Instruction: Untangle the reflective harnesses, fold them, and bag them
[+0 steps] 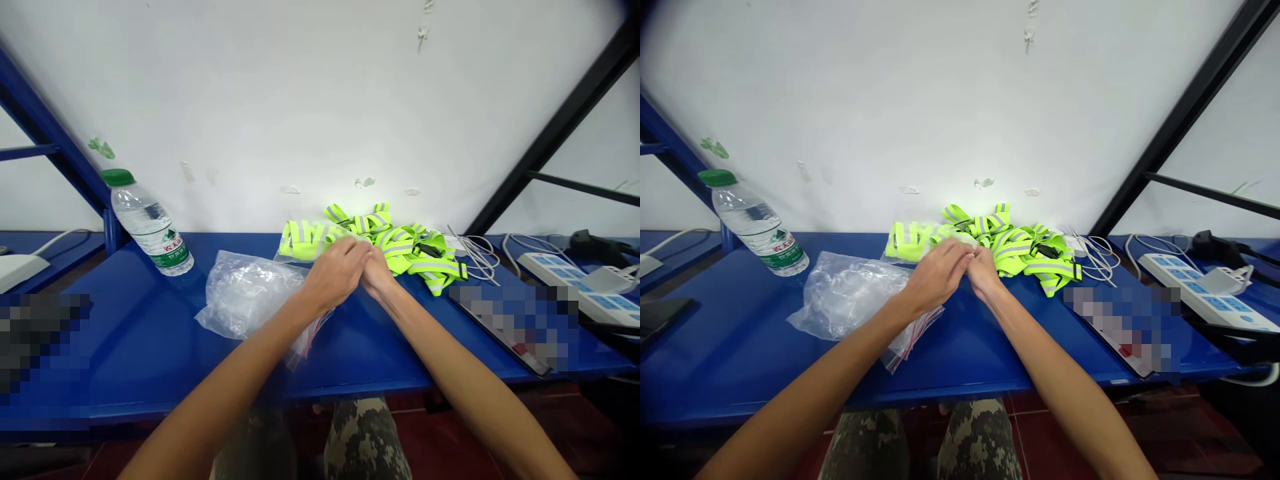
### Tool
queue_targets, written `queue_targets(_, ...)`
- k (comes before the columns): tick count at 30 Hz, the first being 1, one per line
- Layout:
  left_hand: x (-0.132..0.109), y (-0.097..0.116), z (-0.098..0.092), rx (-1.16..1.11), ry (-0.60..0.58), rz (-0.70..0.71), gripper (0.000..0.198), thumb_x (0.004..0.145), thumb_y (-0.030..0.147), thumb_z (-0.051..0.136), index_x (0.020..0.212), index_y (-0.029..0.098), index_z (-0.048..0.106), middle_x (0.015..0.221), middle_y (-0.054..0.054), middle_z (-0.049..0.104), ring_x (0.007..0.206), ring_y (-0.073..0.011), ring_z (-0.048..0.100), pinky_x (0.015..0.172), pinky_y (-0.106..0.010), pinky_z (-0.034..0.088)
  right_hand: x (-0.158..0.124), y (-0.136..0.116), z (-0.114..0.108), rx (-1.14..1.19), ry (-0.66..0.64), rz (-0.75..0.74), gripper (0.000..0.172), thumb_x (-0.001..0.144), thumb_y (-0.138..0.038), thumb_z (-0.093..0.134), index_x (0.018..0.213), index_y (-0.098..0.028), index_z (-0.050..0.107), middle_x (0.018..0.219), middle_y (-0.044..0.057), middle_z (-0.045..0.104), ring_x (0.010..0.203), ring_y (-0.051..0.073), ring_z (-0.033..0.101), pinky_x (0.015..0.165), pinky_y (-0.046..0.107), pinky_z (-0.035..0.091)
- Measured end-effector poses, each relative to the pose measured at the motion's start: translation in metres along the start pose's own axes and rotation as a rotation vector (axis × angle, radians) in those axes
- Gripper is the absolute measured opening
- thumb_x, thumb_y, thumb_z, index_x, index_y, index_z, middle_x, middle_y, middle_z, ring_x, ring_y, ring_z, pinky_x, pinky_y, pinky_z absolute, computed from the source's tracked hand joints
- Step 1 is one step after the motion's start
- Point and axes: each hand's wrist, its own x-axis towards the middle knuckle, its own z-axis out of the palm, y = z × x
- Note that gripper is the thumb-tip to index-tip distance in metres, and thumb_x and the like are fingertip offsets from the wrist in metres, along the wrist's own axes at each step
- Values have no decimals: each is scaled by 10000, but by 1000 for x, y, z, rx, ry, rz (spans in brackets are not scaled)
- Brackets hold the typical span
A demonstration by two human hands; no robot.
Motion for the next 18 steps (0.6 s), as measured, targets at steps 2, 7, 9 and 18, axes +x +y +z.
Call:
queue_targets(2,3,-8,-13,12,205,-149,249,985,367,455,1052,178,604,1080,-105,629,1068,-217,571,971,-365,457,1,-5,-2,36,34,-3,285,608,-393,777,596,-181,587,556,-27,564,500,100,468,522,255,411)
queue_targets(7,6,-55,-25,-252,391,-793,441,949,566,438,985,164,616,988,-115,684,999,-235,639,852,-363,517,3,-17,-6,97,61,-31,277,578,-350,836,611,-183,617,550,-38,550,496,89,473,497,232,403)
queue_targets(9,5,-73,-25,-456,304,-906,506,940,603,404,824,156,612,750,-81,669,736,-206,667,635,-299,522,3,-21,-8,130,19,-3,259,567,-313,837,615,-189,613,574,-31,572,524,105,515,516,240,448)
queue_targets(18,-39,-100,-100,-315,530,-1030,536,935,628,327,605,222,442,402,29,388,370,-131,429,409,-244,346,20,-41,-67,384,302,-43,112,624,-178,638,678,-193,541,654,-33,608,628,132,612,504,229,529)
